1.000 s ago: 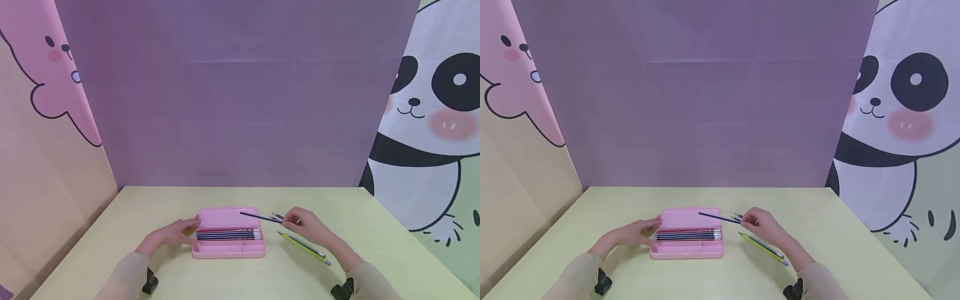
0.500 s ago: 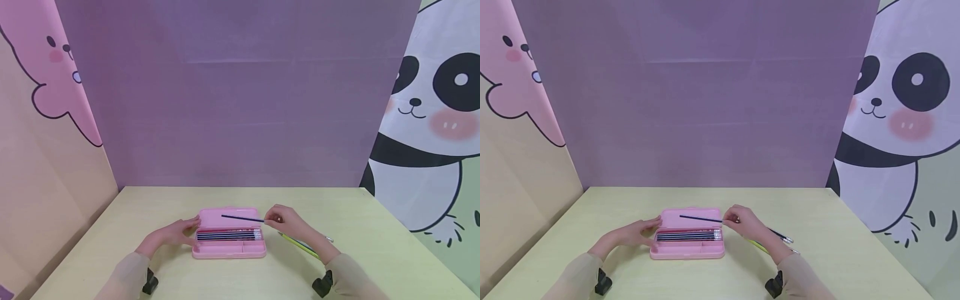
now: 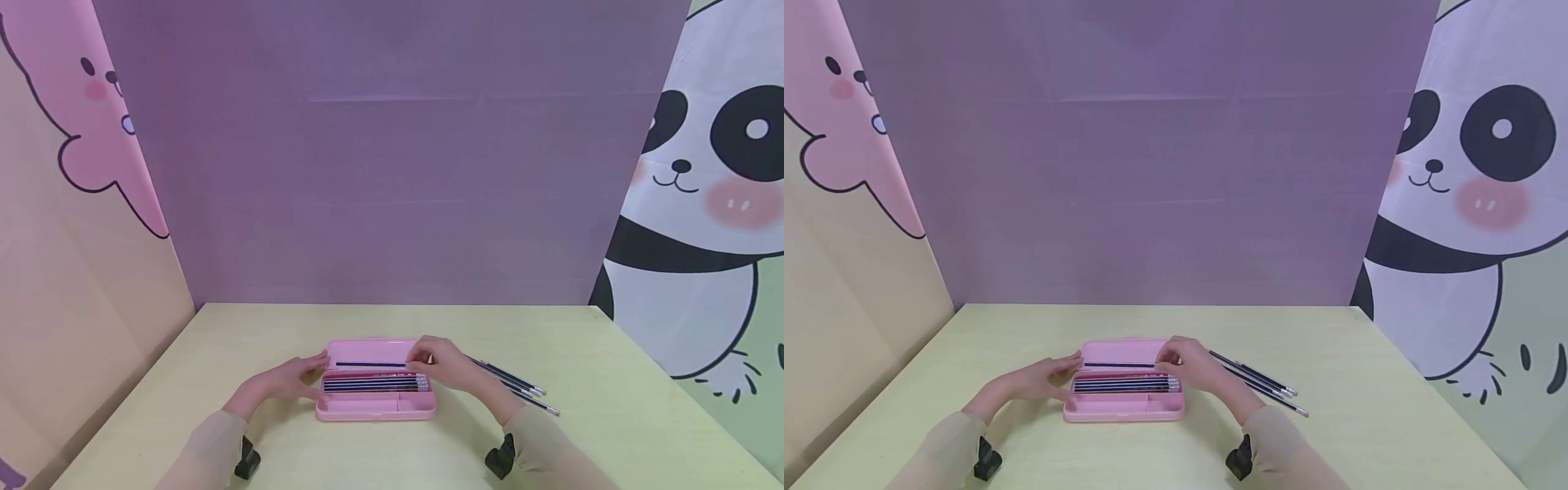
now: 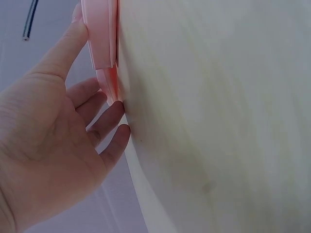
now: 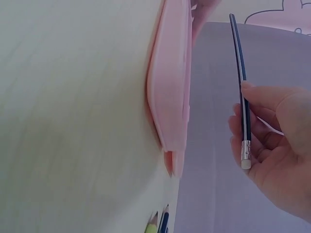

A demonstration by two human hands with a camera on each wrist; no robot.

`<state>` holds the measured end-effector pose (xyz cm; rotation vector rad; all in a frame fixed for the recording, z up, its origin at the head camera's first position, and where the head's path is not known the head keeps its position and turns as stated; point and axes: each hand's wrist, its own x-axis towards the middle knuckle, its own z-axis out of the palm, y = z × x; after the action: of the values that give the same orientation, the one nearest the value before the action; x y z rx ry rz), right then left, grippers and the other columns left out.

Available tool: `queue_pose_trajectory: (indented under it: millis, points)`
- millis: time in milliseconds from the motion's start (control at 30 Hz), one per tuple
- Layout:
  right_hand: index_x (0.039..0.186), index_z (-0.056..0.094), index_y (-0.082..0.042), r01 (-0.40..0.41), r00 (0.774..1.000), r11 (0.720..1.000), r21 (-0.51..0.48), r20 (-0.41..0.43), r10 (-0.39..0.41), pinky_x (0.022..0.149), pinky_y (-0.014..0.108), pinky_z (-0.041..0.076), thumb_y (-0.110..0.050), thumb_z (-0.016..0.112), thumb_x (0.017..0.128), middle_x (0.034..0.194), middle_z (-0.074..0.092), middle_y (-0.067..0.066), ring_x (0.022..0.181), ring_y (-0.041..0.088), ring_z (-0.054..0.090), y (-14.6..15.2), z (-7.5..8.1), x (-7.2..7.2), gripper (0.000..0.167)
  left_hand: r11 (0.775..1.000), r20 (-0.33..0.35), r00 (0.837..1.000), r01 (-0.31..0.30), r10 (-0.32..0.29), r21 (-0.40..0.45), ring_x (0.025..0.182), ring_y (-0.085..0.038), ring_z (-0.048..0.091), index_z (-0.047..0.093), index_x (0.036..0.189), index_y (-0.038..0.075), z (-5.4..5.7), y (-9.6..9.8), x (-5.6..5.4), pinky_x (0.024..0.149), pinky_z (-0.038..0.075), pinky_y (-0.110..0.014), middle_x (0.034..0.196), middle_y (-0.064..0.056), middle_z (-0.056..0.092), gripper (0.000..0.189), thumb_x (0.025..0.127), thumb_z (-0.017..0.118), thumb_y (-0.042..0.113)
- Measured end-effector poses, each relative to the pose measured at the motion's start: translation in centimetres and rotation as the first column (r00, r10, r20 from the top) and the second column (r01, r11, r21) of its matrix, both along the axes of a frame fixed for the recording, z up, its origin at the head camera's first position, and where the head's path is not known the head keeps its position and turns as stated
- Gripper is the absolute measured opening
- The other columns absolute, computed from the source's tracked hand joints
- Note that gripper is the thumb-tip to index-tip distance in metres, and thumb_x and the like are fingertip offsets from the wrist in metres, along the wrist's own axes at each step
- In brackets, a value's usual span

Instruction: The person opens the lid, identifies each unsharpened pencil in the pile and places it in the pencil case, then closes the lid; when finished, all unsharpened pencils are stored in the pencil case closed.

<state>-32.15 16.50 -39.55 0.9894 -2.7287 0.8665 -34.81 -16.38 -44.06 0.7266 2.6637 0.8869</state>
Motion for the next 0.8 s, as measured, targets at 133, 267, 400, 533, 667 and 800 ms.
queue_pose_trajectory:
  millis: [133,267,400,533,667,800]
  points:
    - [0.087,0.066,-0.009,-0.004,1.000,1.000,0.015,0.025,0.004,0.058,0.016,0.046,-0.014,0.067,0.087,0.078,0.057,-0.005,0.067,0.002,0.048,-0.8,-0.6,-0.3,0.005,1.000,0.005,1.000,-0.003,0.003,0.006,0.141,-0.041,0.019,0.029,0.148,0.012,0.0,0.0,0.0,0.114,0.018,-0.059,0.154,-0.015,0.023,0.091,0.076,0.075,0.041]
    - [0.086,0.066,-0.007,-0.012,0.999,1.000,0.026,0.039,0.011,0.058,0.017,0.047,-0.012,0.066,0.087,0.076,0.058,-0.004,0.065,0.002,0.048,-1.2,-1.2,-0.5,0.005,1.000,0.005,1.000,0.001,-0.001,0.007,0.140,-0.043,0.019,0.029,0.148,0.010,0.0,-0.1,0.1,0.113,0.018,-0.060,0.154,-0.016,0.024,0.090,0.076,0.075,0.041]
    - [0.085,0.066,-0.005,-0.018,0.999,0.999,0.036,0.041,0.016,0.060,0.017,0.048,-0.011,0.066,0.087,0.075,0.061,-0.003,0.067,0.002,0.050,-1.5,-1.6,-0.8,0.006,1.000,0.002,1.000,0.007,-0.007,0.003,0.140,-0.042,0.018,0.029,0.148,0.010,0.2,0.0,0.2,0.113,0.018,-0.059,0.154,-0.016,0.022,0.089,0.077,0.075,0.040]
    - [0.084,0.066,-0.003,-0.030,0.999,0.999,0.040,0.035,0.029,0.060,0.016,0.048,-0.009,0.067,0.086,0.075,0.063,-0.001,0.067,0.002,0.049,-1.9,-2.0,-0.9,0.006,1.000,0.001,1.000,0.001,-0.001,-0.006,0.140,-0.043,0.018,0.029,0.148,0.011,0.4,0.1,0.4,0.113,0.018,-0.060,0.154,-0.016,0.022,0.088,0.077,0.075,0.039]
    - [0.083,0.066,-0.004,-0.030,0.999,0.999,0.033,0.040,0.029,0.058,0.016,0.045,-0.008,0.067,0.085,0.075,0.064,-0.001,0.065,0.002,0.047,-2.1,-2.2,-0.9,0.005,1.000,-0.002,1.000,-0.012,0.012,-0.009,0.140,-0.044,0.018,0.029,0.147,0.010,0.5,0.1,0.6,0.112,0.017,-0.063,0.154,-0.016,0.024,0.088,0.077,0.075,0.039]
    - [0.084,0.067,-0.005,-0.022,0.998,0.999,0.024,0.062,0.020,0.058,0.015,0.045,-0.009,0.068,0.085,0.075,0.064,-0.001,0.065,0.002,0.047,-2.3,-2.5,-1.0,0.004,1.000,-0.007,1.000,-0.018,0.018,-0.012,0.139,-0.045,0.019,0.029,0.148,0.010,0.4,0.1,0.6,0.112,0.016,-0.063,0.153,-0.015,0.027,0.089,0.077,0.075,0.040]
